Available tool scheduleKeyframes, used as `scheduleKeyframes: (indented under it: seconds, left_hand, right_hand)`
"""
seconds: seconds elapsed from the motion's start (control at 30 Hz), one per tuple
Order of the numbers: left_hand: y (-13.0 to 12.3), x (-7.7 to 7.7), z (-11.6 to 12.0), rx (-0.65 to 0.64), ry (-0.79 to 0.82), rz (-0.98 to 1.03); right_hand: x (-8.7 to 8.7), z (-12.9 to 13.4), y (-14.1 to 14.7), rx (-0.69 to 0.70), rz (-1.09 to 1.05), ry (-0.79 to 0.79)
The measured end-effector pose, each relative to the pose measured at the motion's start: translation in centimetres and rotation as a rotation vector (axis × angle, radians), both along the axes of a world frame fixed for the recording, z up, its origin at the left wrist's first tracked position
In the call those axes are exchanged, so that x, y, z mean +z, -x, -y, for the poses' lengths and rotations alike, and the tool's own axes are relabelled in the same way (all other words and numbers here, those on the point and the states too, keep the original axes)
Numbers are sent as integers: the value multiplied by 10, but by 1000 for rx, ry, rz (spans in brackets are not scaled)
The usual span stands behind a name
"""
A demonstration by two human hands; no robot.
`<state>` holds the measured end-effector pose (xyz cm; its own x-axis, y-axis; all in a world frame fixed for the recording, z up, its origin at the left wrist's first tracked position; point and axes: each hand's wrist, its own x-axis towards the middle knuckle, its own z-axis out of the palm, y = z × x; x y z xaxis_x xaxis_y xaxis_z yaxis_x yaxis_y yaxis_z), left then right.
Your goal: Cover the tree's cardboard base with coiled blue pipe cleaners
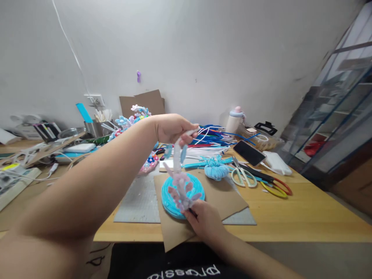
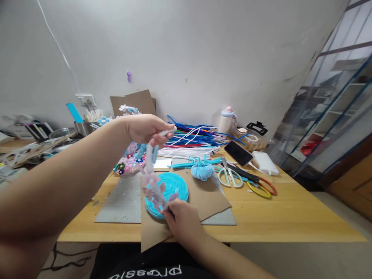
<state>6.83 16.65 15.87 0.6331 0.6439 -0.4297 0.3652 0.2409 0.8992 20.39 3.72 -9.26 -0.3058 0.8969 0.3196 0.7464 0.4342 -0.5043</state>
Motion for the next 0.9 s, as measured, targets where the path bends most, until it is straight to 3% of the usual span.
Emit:
scheduleKeyframes:
  seconds: [0.13, 0.3, 0.4, 0.53, 0.6, 0.7, 0.9]
  left_hand:
    - [2, -7, 4, 169, -81, 77]
    - [13, -25, 10, 287, -256, 97]
    - [22, -38, 7, 377, -492, 133]
    - [39, -52, 3, 515, -998, 211]
    - [46, -55, 6, 488, -1239, 203]
    - [54, -59, 13, 327, -1474, 127]
    - [49, -73, 12, 200, -1645, 16]
  right_hand:
    - [-3, -1, -1, 31, -36, -9]
    - [-4, -2, -2, 69, -71, -18]
    - [-4, -2, -1, 66, -82, -19]
    - [-2, 0, -1, 60, -87, -17]
    - [-1, 1, -1, 59, -87, -14]
    - [-1, 1, -1, 56, -86, -10]
    - [-4, 0, -2, 54, -77, -13]
